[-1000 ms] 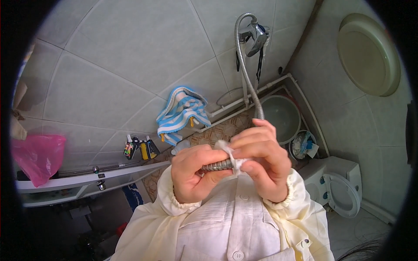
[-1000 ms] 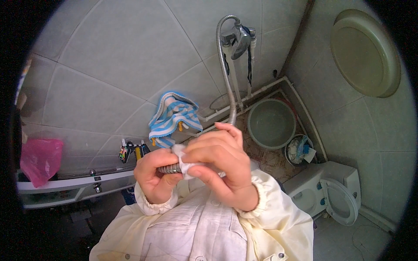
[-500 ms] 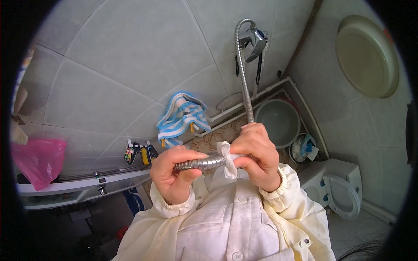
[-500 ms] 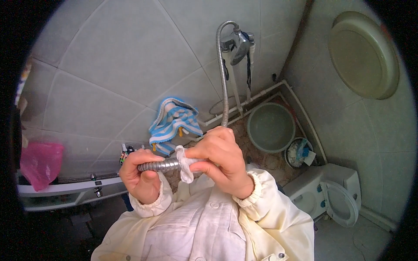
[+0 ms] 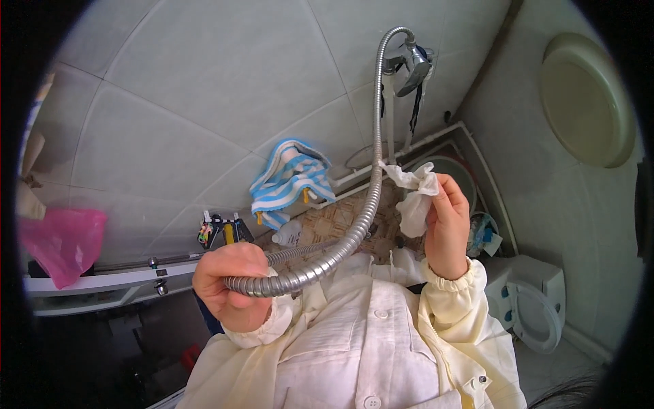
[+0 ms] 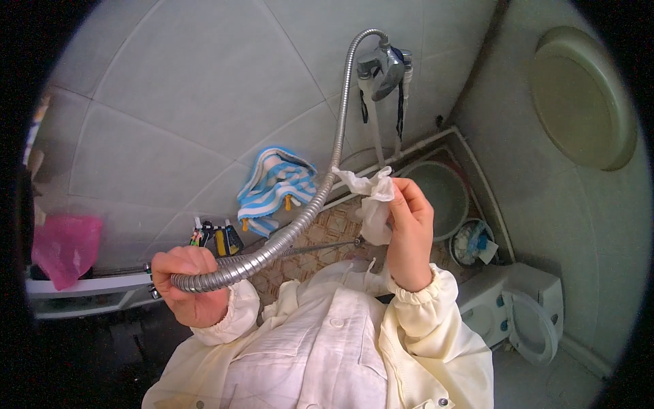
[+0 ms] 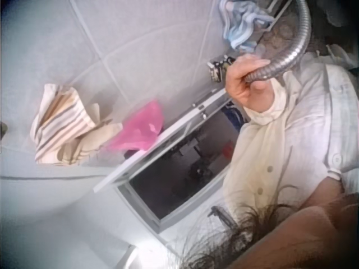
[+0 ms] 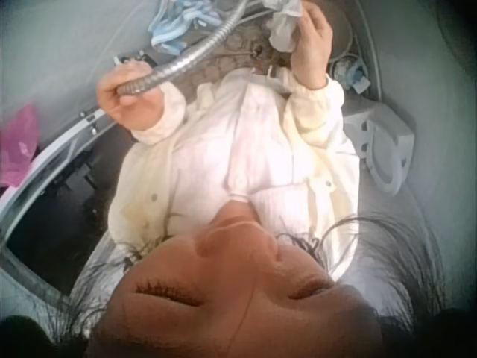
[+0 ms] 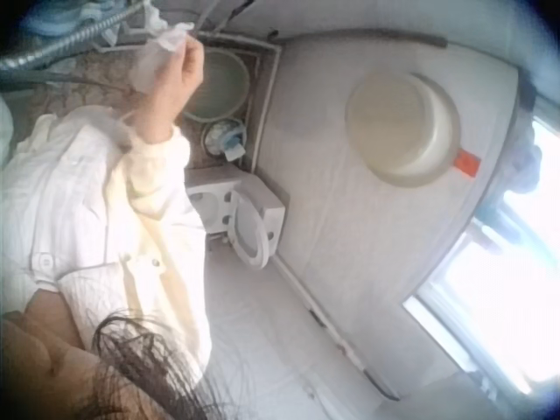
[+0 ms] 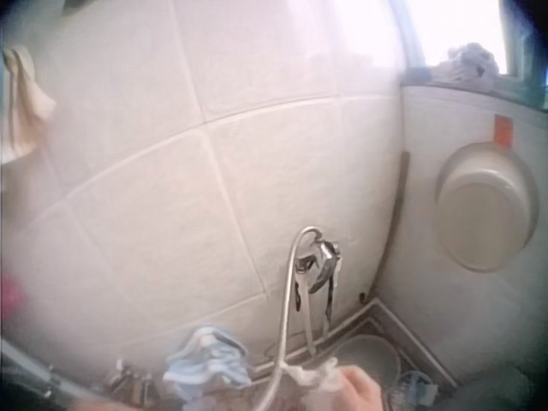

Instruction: The person wipes a shower hose with a wet wipe, places a bottle onto the window sill, and wipes the shower hose again with the wipe.

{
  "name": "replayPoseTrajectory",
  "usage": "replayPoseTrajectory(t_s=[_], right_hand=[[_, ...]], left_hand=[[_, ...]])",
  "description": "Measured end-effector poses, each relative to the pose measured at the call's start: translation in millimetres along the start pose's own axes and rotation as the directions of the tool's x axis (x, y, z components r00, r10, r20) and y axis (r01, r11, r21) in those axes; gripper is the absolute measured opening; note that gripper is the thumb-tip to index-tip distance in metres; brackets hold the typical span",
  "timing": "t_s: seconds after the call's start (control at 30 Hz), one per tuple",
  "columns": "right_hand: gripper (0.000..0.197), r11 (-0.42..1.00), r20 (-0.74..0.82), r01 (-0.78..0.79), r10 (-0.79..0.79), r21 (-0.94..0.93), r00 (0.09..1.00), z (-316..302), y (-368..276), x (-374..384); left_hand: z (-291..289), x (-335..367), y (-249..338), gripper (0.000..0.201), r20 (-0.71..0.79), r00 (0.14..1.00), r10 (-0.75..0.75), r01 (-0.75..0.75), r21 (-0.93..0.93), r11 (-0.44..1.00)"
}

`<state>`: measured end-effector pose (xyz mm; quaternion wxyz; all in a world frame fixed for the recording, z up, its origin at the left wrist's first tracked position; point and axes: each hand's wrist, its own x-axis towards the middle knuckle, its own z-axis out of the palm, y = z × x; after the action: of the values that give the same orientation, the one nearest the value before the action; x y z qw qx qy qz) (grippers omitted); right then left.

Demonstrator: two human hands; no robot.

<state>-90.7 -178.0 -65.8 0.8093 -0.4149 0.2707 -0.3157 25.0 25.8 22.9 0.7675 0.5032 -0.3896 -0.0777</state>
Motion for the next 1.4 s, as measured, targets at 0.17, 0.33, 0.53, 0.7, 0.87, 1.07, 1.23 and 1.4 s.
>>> replayPoseTrajectory(t_s=[0.17,0.33,0.53,0.7,0.87,1.07,1.23,1.4], right_hand=[[0.021,0.889,0.140,-0.424,0.404,0.172,0.904,23,-6,-13],[0.035,0.757,0.437,-0.568,0.413,0.323,0.799,34,-18,-22],[0.022,0.804,0.503,-0.468,0.251,0.367,0.827,37,-41,-21],[0.028,0.871,0.446,-0.370,0.204,0.322,0.871,48,-70,-19],[0.030,0.944,0.415,-0.234,0.121,0.233,0.902,64,-80,-25],[0.033,0.927,0.488,-0.298,0.157,0.226,0.859,70,-80,-29],[0.029,0.937,0.497,-0.279,0.143,0.209,0.856,77,-72,-31],[0.023,0.864,0.604,-0.426,0.194,0.267,0.773,52,-58,-26]], left_hand=[[2,-2,-1,0.036,-0.003,1.000,0.001,-0.001,-0.006,1.000],[8,-3,4,0.039,-0.043,0.999,-0.016,0.017,0.030,0.999],[3,-9,6,0.046,0.131,0.982,-0.137,0.118,0.141,0.983],[2,-10,-4,0.056,0.105,0.972,-0.210,0.179,0.249,0.952],[5,-7,-1,0.075,0.232,0.870,-0.435,0.347,0.337,0.875],[18,-8,-7,0.066,0.186,0.909,-0.373,0.321,0.259,0.911],[14,-4,-5,0.062,0.189,0.921,-0.340,0.296,0.228,0.928],[17,-2,-5,0.053,0.148,0.929,-0.339,0.317,0.155,0.936]])
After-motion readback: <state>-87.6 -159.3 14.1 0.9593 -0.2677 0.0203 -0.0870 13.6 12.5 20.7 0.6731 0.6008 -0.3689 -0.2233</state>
